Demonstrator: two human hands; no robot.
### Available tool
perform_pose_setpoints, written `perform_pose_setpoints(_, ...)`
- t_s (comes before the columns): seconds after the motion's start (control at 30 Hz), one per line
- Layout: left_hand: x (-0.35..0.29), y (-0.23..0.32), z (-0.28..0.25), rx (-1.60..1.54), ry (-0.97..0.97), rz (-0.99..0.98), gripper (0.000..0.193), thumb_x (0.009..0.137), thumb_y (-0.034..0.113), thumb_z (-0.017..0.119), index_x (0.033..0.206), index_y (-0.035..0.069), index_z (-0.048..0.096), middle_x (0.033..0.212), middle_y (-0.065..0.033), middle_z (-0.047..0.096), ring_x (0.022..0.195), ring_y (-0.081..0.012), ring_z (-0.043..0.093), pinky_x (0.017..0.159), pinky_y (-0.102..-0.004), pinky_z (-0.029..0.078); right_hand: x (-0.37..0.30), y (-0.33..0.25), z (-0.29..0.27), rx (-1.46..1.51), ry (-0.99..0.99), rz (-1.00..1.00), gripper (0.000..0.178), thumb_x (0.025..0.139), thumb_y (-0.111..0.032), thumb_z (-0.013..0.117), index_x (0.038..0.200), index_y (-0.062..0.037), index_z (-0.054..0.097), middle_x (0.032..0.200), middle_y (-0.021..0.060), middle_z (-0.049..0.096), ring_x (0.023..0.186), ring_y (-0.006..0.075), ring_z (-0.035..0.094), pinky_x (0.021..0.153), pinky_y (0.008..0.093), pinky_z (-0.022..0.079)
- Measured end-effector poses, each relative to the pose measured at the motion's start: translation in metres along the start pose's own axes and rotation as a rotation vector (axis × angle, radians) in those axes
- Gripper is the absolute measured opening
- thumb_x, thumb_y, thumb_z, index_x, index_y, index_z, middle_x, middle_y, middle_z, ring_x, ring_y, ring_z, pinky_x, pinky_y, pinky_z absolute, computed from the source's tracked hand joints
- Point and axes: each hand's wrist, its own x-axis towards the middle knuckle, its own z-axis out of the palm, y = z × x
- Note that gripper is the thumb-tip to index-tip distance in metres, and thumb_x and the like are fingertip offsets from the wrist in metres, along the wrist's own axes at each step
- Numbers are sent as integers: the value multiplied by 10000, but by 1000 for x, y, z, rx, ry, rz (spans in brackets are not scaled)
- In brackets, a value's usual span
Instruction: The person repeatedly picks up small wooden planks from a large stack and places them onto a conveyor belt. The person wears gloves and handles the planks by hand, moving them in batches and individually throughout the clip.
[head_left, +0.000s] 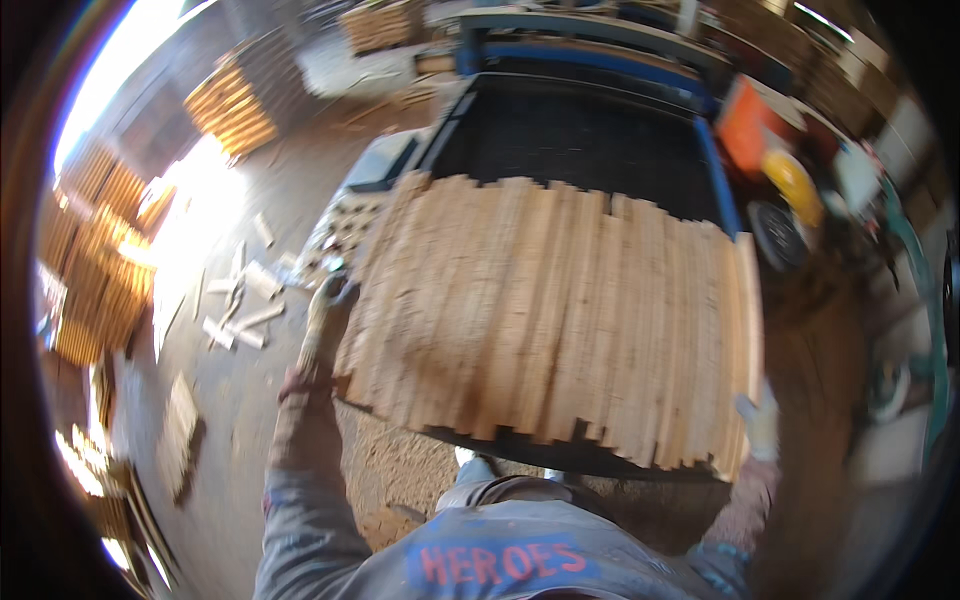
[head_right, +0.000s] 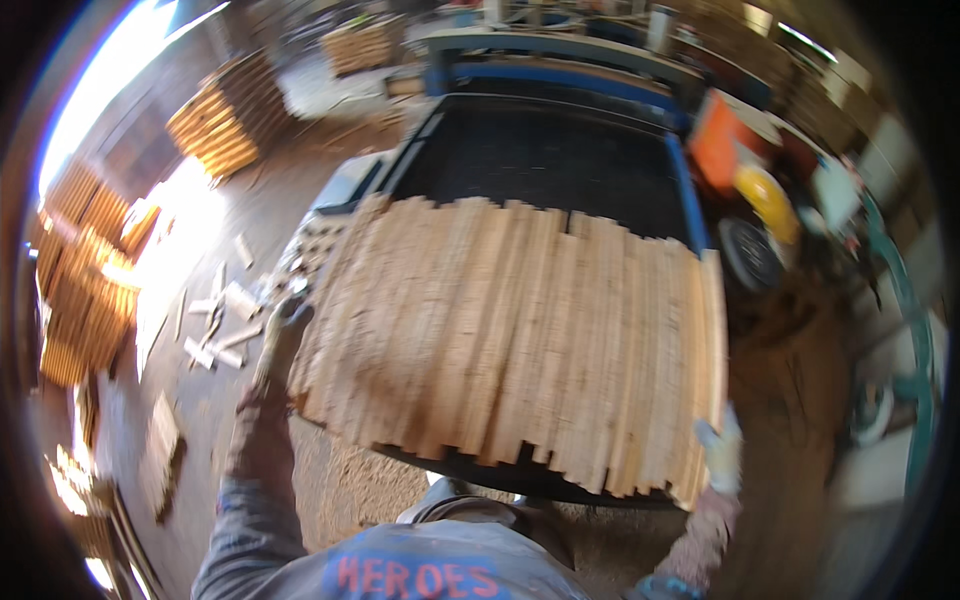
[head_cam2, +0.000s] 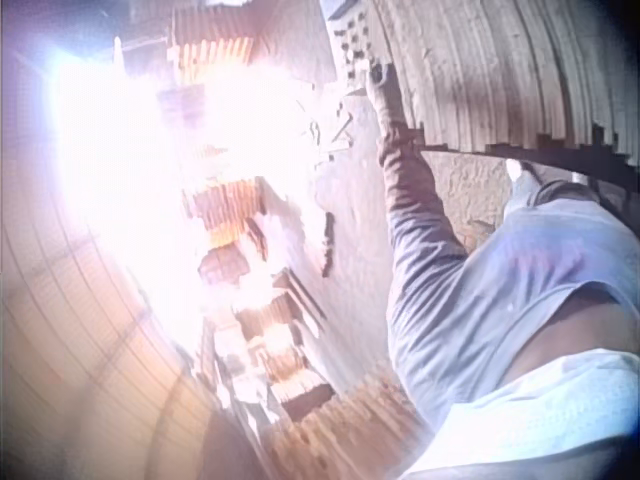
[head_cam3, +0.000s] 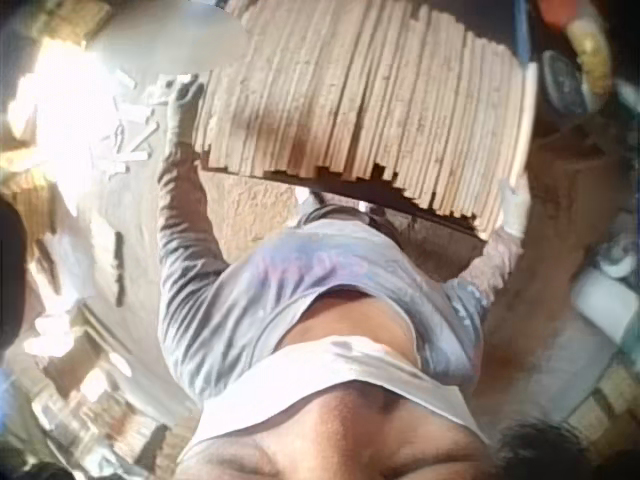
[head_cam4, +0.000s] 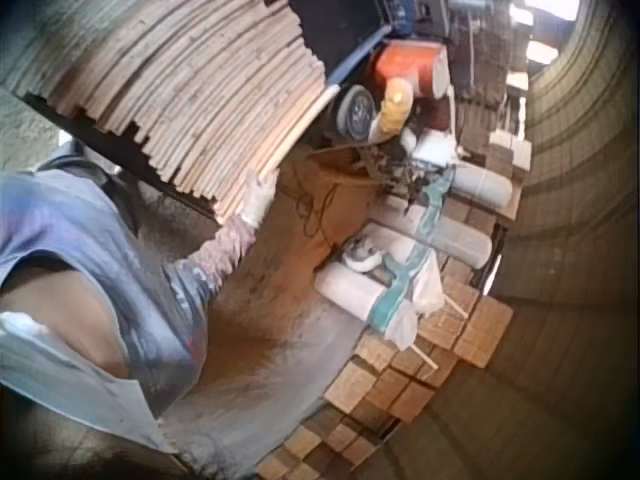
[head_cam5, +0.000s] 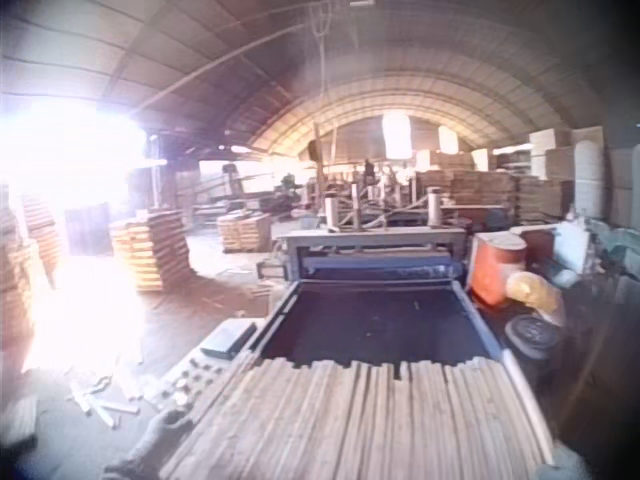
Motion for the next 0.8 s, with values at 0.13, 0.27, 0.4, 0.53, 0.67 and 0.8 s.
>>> perform_pose_setpoints(0.13,93,-88,-77,583,11,-140,410,942,421,668,914,17,738,782,-117,703,741,-225,642,708,-391,486,-26,-80,1,24,72,58,568,937,-78,645,1461,59,472,1190,67,590,1012,123,553,893,266,478)
perform_pose_setpoints(0.27,169,-138,-37,771,-31,-340,319,946,315,615,966,35,765,933,-157,756,945,-356,716,838,-438,539,-71,-165,12,-139,196,75,607,937,-83,640,1488,54,426,1164,89,579,987,144,572,868,262,488)
perform_pose_setpoints(0.4,198,-237,-40,1005,-271,-315,299,952,264,559,1046,61,756,1053,-181,746,1023,-389,699,873,-451,548,-109,-195,26,-116,182,78,694,966,-142,656,1577,-18,353,1169,128,631,976,153,620,880,272,526)
perform_pose_setpoints(0.53,194,-258,-74,890,-113,-128,320,944,327,575,1048,77,744,1100,-201,740,1046,-392,698,861,-472,551,-101,-223,84,23,120,-2,583,932,-50,629,1477,39,441,1200,144,631,1037,184,657,890,292,543)
perform_pose_setpoints(0.67,119,-211,-39,245,-74,-391,368,919,404,737,911,36,738,764,-79,690,748,-188,622,699,-373,493,-81,-231,98,3,14,-1,556,924,-54,692,1440,11,496,1137,108,667,998,155,656,876,283,548)
perform_pose_setpoints(0.8,-26,-152,-95,-42,239,-349,327,956,401,716,805,114,675,654,50,558,550,-89,478,508,-286,395,-34,-215,121,82,-203,-25,621,918,-147,740,1458,8,473,1147,114,664,988,162,661,901,277,553)
